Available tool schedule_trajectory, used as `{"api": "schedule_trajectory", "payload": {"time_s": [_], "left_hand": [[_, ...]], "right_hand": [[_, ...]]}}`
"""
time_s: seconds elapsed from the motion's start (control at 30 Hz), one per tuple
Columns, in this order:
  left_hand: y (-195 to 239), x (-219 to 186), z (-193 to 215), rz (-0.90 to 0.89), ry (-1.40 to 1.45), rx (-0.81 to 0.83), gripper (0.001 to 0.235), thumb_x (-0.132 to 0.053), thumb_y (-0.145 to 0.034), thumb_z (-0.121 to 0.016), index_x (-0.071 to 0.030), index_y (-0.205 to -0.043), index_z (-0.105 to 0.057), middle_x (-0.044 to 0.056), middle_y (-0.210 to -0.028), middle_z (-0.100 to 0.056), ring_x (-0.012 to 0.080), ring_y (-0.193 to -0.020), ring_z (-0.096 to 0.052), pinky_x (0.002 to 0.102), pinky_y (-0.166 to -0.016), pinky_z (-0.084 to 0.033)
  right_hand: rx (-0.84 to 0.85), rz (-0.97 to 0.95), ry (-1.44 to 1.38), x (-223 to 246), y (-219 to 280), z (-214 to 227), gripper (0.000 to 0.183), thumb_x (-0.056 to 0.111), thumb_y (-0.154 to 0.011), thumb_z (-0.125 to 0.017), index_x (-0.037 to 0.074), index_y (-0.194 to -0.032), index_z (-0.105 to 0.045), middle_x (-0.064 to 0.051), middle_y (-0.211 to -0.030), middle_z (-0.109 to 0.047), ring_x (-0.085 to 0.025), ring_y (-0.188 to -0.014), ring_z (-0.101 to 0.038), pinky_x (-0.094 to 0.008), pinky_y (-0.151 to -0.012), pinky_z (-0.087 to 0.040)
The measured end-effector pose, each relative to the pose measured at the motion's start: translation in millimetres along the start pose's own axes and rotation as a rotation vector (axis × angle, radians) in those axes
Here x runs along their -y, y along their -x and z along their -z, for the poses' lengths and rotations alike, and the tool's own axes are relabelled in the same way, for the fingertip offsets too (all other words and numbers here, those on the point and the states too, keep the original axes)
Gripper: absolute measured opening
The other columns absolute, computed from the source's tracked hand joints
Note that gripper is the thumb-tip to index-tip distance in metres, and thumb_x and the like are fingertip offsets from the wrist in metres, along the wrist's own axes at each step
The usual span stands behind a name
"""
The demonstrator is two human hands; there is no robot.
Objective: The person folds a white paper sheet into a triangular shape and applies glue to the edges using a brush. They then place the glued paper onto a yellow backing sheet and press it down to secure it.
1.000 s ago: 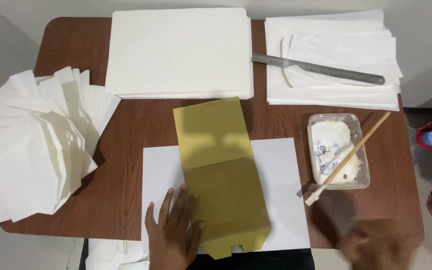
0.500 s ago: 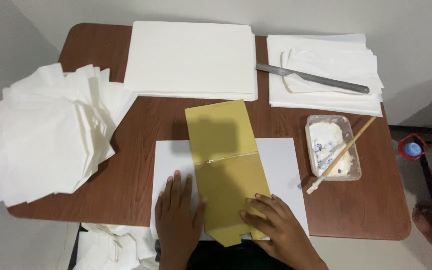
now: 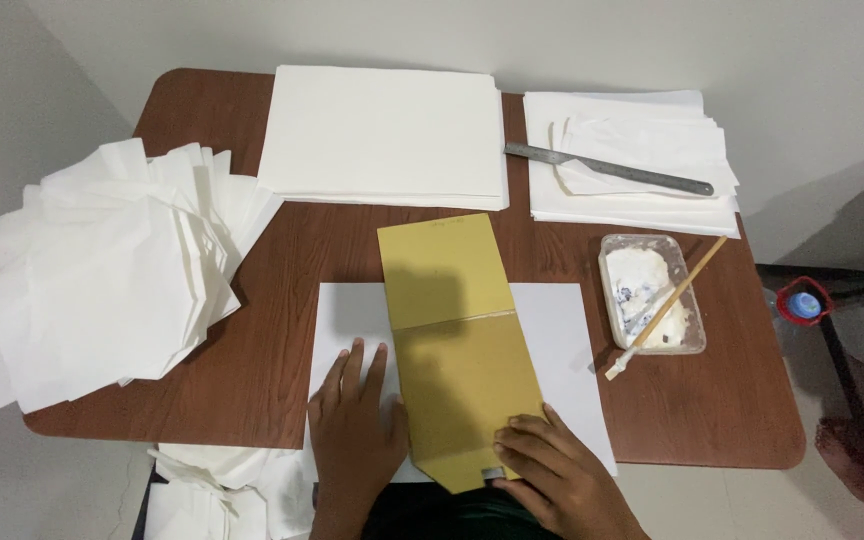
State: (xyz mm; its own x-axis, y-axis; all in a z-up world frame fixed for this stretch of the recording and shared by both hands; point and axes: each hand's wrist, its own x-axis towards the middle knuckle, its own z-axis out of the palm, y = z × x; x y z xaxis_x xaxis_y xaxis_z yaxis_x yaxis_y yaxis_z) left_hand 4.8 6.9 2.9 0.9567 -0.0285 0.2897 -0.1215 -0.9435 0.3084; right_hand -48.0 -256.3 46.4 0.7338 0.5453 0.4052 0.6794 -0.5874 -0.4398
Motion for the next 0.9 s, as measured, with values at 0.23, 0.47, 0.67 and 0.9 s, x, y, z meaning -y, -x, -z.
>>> {"api": "schedule_trajectory", "payload": {"time_s": [0.23,0.47,0.67,0.9], "left_hand": [[5.9,0.3,-6.4,0.034,-0.030,0.052,0.082,-0.068,-0.084,-0.061,-0.027,-0.154,-0.045,0.002,-0.166,-0.038,0.0258,-0.150,-0.036,0.050,-0.107,-0.037],[-3.9,-2.6,-2.0,0.092,-0.011,0.148,0.082,-0.070,-0.081,-0.064,-0.032,-0.151,-0.046,0.003,-0.162,-0.042,0.0308,-0.145,-0.040,0.057,-0.101,-0.041],[-22.4,-2.3,2.7,0.110,0.016,0.238,0.092,-0.076,-0.070,-0.074,-0.030,-0.147,-0.051,0.009,-0.147,-0.047,0.0331,-0.137,-0.042,0.054,-0.101,-0.039],[-64.9,21.5,14.8,-0.226,-0.170,0.162,0.080,-0.080,-0.075,-0.064,-0.026,-0.133,-0.058,0.012,-0.166,-0.034,0.0385,-0.155,-0.027,0.072,-0.113,-0.027]], "right_hand": [[-0.300,-0.080,0.007,4.6,17.9,26.4,0.023,0.020,-0.092,-0.067,0.007,-0.111,-0.070,-0.010,-0.115,-0.076,-0.029,-0.116,-0.072,-0.058,-0.117,-0.043],[-0.386,-0.077,0.334,-52.3,35.6,32.7,0.057,0.037,-0.082,-0.084,0.017,-0.129,-0.058,-0.005,-0.112,-0.076,-0.022,-0.104,-0.076,-0.029,-0.083,-0.060],[-0.348,0.054,0.364,-47.2,-16.3,62.0,0.040,0.022,-0.100,-0.064,0.002,-0.134,-0.061,-0.019,-0.115,-0.071,-0.030,-0.093,-0.068,-0.041,-0.080,-0.055],[-0.336,-0.018,0.140,-30.8,-47.8,114.3,0.014,0.017,-0.091,-0.068,0.012,-0.097,-0.079,0.000,-0.102,-0.078,-0.018,-0.086,-0.068,-0.033,-0.081,-0.056]]}}
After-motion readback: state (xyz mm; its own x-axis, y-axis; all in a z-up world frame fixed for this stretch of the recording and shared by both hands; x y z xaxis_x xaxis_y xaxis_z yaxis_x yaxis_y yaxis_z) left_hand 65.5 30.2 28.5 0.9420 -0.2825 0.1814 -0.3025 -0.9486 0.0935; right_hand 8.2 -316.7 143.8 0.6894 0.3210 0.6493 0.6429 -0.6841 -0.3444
